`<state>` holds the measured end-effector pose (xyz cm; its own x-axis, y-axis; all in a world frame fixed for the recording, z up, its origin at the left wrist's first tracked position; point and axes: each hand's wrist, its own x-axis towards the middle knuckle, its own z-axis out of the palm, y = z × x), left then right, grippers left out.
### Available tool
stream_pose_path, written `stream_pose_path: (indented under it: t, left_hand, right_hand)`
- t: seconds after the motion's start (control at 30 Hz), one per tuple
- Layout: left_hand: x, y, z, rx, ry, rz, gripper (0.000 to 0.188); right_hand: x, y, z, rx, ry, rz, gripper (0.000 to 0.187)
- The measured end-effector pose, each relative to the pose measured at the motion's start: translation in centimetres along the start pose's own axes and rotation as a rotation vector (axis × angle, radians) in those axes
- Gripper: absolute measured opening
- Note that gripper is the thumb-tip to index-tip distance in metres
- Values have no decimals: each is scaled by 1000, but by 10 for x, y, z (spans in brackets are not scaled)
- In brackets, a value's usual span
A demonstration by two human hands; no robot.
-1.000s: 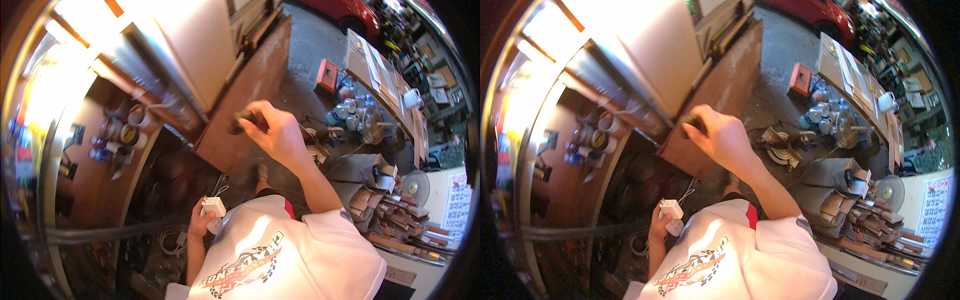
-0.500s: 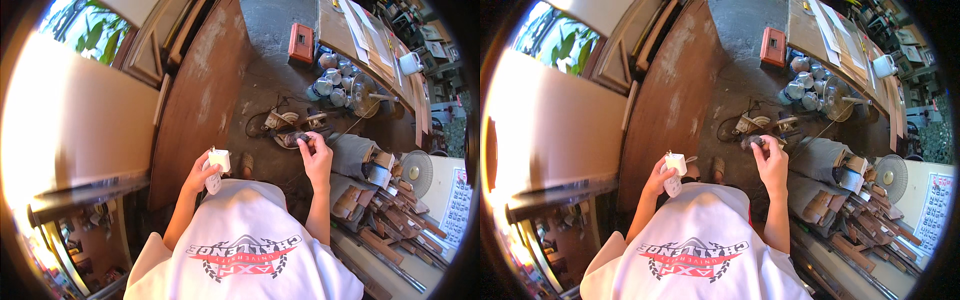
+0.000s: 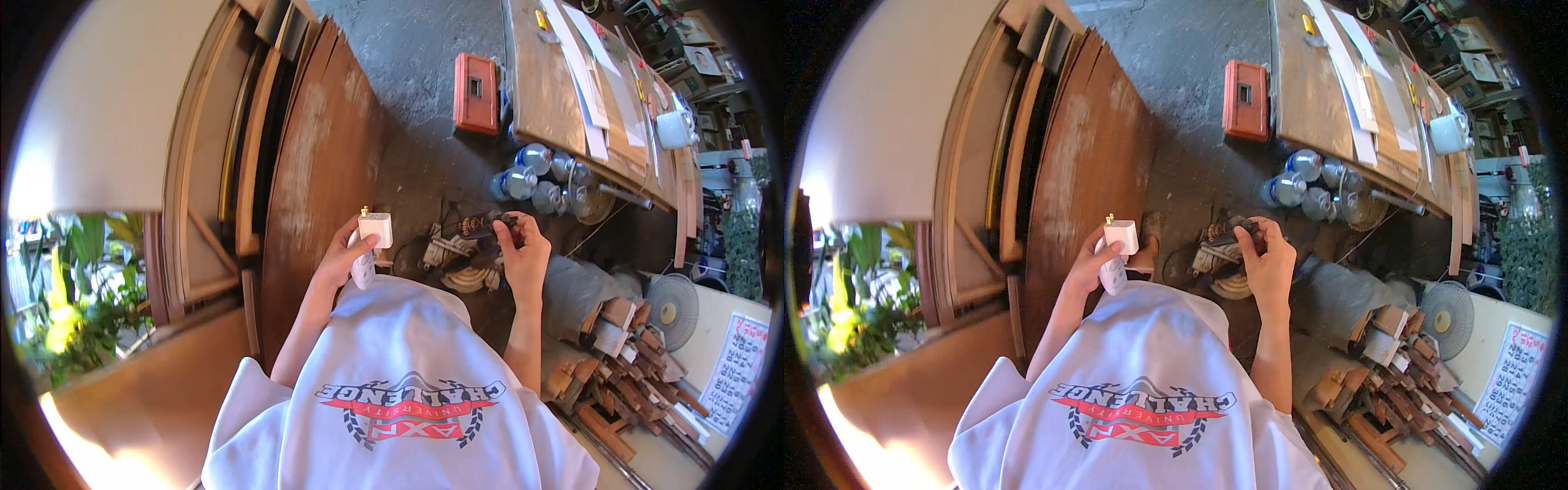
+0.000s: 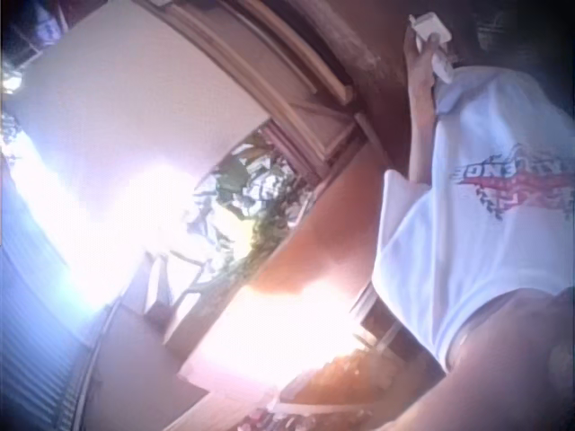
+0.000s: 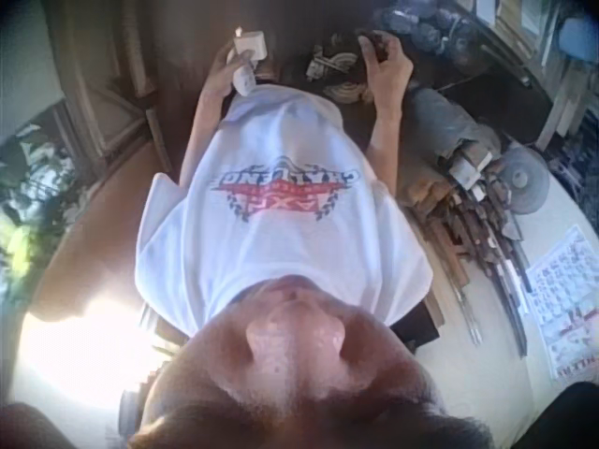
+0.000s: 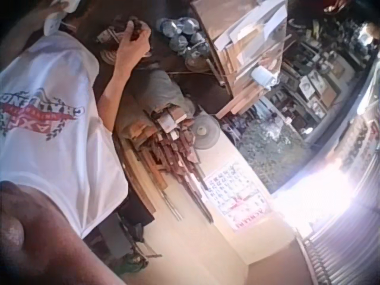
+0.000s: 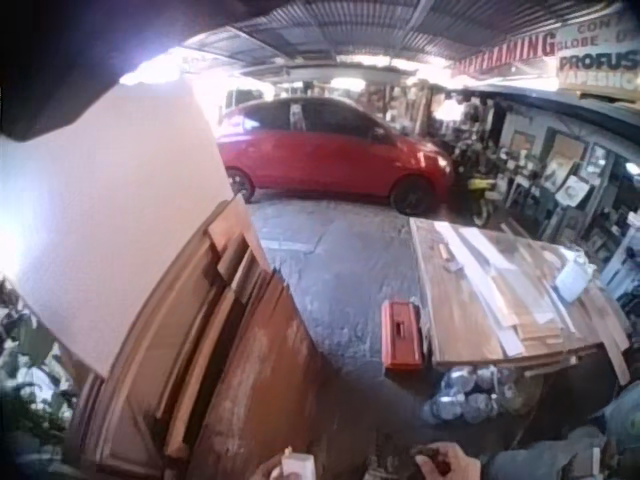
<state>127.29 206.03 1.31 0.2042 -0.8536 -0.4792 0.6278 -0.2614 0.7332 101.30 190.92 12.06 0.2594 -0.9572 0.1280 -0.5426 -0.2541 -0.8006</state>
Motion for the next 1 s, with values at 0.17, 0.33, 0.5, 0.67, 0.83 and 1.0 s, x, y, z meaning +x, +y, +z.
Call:
stream_pose_path:
  t: [0.17,0.33,0.5,0.67,0.83,1.0]
  left_hand:
    - [135,97,4,116,-107,104,43]
    - [257,172,21,121,-141,133,42]
    - [396,225,39,118,-124,134,43]
    - [549,279,60,2,-197,22,51]
    - [666,357,103,-108,-312,14,47]
    - [791,433,138,-277,-519,67,55]
  right_hand:
    - [132,-22,27,5,37,10,22]
    - [257,-22,56,118,94,63,23]
    - [402,2,83,174,78,79,21]
    - [575,22,108,406,-13,56,21]
    - [741,1,121,615,-148,38,23]
    - [891,-9,145,744,-239,-74,28]
